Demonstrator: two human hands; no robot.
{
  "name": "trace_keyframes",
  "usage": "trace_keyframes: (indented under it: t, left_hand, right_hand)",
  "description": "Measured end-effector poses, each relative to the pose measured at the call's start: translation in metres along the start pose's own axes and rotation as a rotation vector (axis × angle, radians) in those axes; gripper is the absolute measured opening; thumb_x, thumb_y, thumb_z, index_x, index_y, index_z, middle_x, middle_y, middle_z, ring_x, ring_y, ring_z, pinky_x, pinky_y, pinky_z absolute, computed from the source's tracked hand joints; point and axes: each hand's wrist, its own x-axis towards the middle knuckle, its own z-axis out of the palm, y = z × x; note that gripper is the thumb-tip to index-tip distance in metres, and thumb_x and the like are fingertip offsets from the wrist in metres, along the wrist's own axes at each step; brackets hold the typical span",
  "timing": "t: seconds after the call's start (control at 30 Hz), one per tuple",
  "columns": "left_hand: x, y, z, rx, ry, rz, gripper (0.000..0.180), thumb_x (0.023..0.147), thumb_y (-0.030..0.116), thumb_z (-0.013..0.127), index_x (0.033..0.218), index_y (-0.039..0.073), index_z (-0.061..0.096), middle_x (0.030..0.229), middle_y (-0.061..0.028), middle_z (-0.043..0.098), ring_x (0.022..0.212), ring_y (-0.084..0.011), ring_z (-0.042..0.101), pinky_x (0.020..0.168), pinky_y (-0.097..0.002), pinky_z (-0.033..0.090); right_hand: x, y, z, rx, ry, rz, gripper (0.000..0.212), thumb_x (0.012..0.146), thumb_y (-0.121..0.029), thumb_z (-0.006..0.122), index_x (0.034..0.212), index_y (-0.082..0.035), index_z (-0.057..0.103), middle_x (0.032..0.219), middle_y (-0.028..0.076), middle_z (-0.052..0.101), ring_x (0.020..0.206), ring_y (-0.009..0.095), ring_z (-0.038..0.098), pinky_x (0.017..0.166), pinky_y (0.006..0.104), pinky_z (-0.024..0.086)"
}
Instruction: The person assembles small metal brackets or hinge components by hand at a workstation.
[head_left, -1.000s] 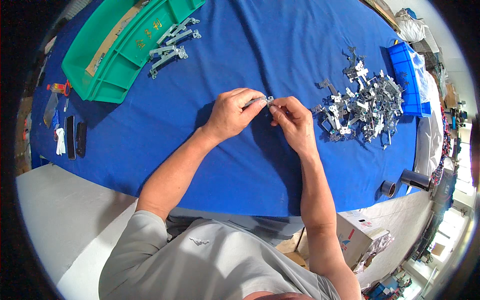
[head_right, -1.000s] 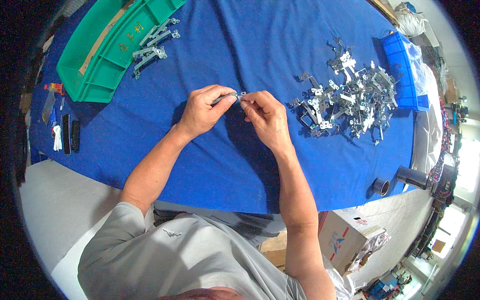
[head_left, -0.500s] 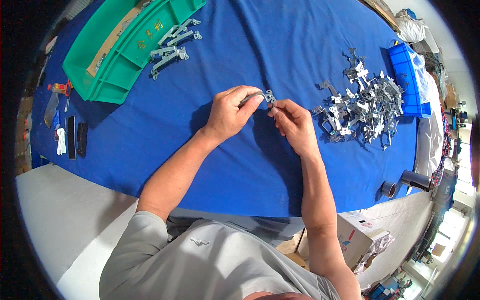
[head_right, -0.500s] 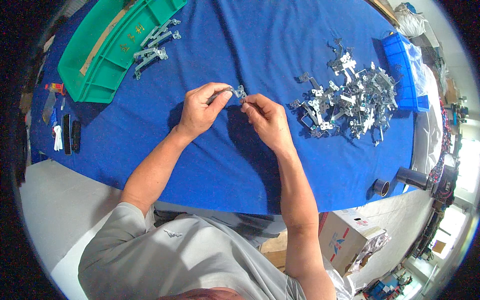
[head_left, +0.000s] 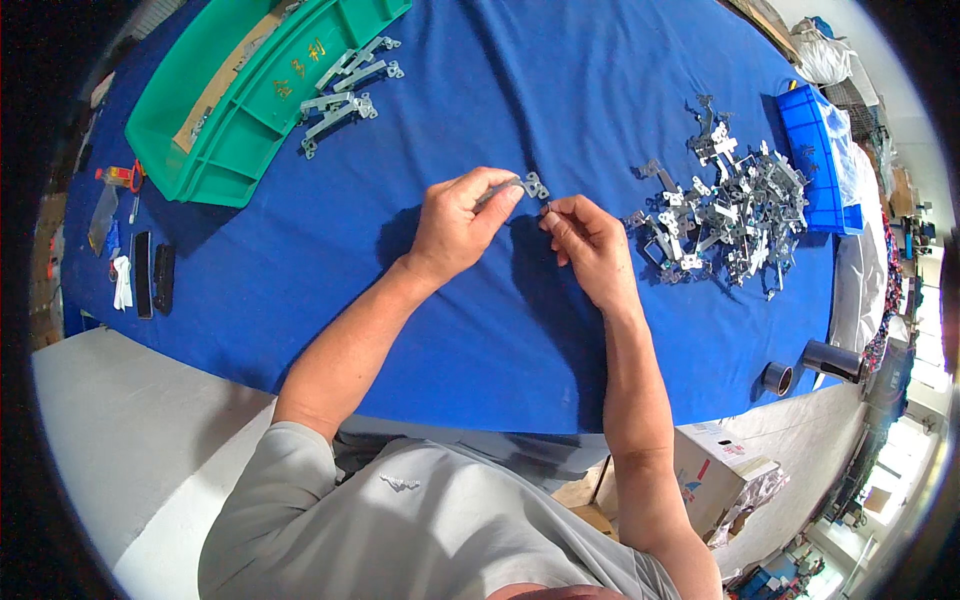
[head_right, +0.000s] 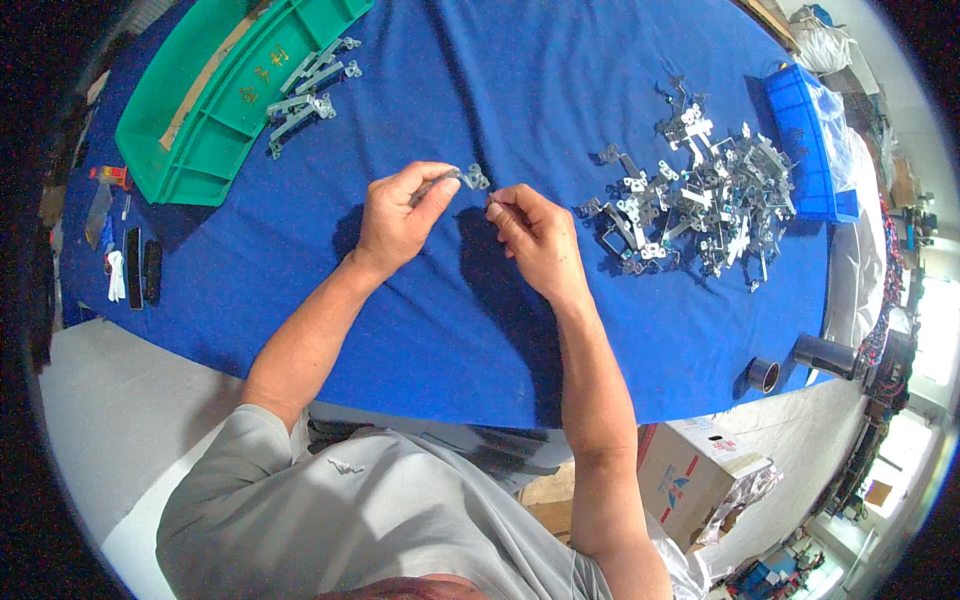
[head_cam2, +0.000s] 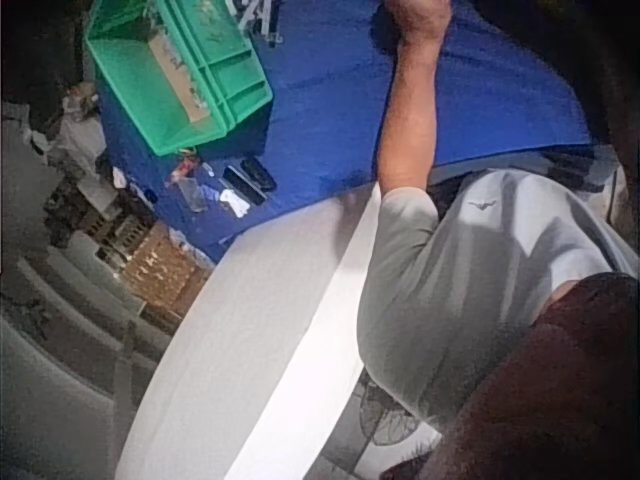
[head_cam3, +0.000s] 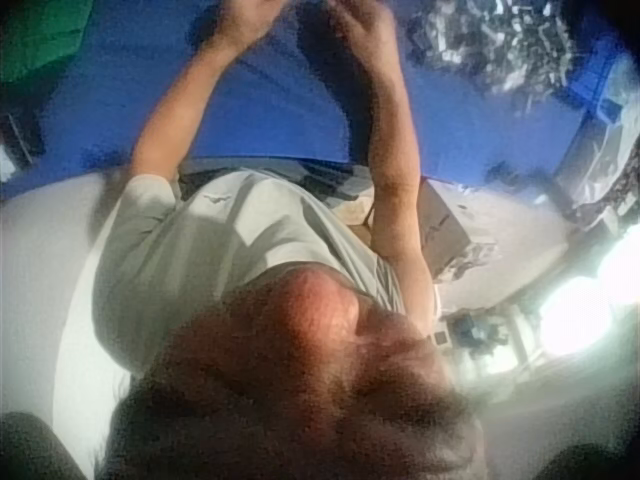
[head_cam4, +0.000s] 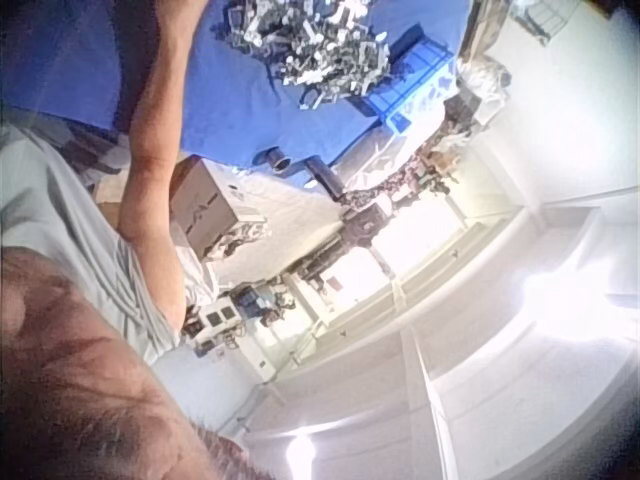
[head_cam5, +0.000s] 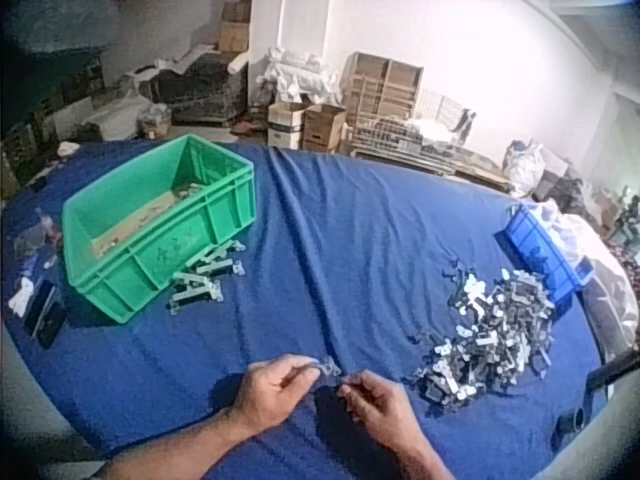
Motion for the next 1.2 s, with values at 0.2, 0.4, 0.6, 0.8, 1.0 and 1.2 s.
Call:
trace_keyframes:
  t: [0.2, 0.4, 0.6, 0.8, 1.0, 1.2]
  left_hand:
    - [0.000, 0.001, -0.001, -0.072, -0.039, -0.044, 0.016, 0.094, 0.013, 0.069, 0.103, 0.000, 0.070, 0.074, -0.0019, 0.067, 0.064, -0.0039, 0.055, 0.056, -0.0244, 0.045]
    - [0.001, 0.005, -0.003, 0.022, -0.130, -0.076, 0.017, 0.094, 0.014, 0.069, 0.103, 0.000, 0.070, 0.079, -0.0052, 0.070, 0.068, -0.0055, 0.060, 0.060, -0.0252, 0.049]
    - [0.000, 0.004, -0.001, 0.051, -0.155, 0.049, 0.016, 0.093, 0.013, 0.069, 0.102, -0.001, 0.070, 0.088, -0.0117, 0.073, 0.077, -0.0149, 0.069, 0.066, -0.0301, 0.053]
    - [0.002, 0.001, 0.003, 0.051, -0.088, 0.164, 0.014, 0.091, 0.014, 0.069, 0.097, 0.001, 0.069, 0.080, -0.0127, 0.071, 0.069, -0.0237, 0.070, 0.061, -0.0342, 0.053]
    - [0.000, 0.000, -0.001, 0.036, -0.046, -0.021, 0.015, 0.093, 0.012, 0.070, 0.102, 0.000, 0.070, 0.080, -0.0071, 0.072, 0.071, -0.0085, 0.065, 0.062, -0.0261, 0.051]
    - [0.000, 0.000, -0.001, 0.014, -0.042, -0.033, 0.016, 0.094, 0.012, 0.070, 0.103, 0.000, 0.070, 0.077, -0.0044, 0.070, 0.069, -0.0045, 0.060, 0.060, -0.0246, 0.049]
  right_hand:
    - [0.000, 0.000, 0.001, 0.022, -0.004, 0.019, 0.016, 0.098, -0.015, 0.063, 0.102, -0.001, 0.067, 0.073, 0.000, 0.060, 0.062, 0.007, 0.054, 0.054, 0.0246, 0.046]
    - [0.000, 0.001, 0.003, 0.028, 0.016, -0.012, 0.014, 0.097, -0.012, 0.065, 0.104, 0.000, 0.065, 0.075, 0.000, 0.060, 0.064, 0.006, 0.055, 0.054, 0.0239, 0.046]
    - [0.001, 0.003, 0.004, 0.154, 0.026, -0.069, 0.014, 0.097, -0.010, 0.065, 0.106, 0.000, 0.064, 0.087, 0.003, 0.062, 0.070, 0.007, 0.056, 0.058, 0.0239, 0.048]
    - [0.001, -0.002, 0.003, 0.121, 0.234, -0.183, 0.010, 0.101, -0.011, 0.059, 0.102, -0.003, 0.063, 0.087, 0.002, 0.062, 0.068, 0.005, 0.053, 0.056, 0.0216, 0.043]
    - [-0.001, -0.008, -0.001, 0.088, 0.034, 0.065, 0.016, 0.101, -0.016, 0.058, 0.105, -0.002, 0.065, 0.083, 0.002, 0.067, 0.061, 0.005, 0.052, 0.051, 0.0203, 0.041]
    - [-0.001, -0.006, 0.001, 0.039, -0.017, 0.086, 0.019, 0.100, -0.017, 0.061, 0.106, -0.001, 0.066, 0.083, 0.002, 0.067, 0.063, 0.007, 0.056, 0.053, 0.0233, 0.045]
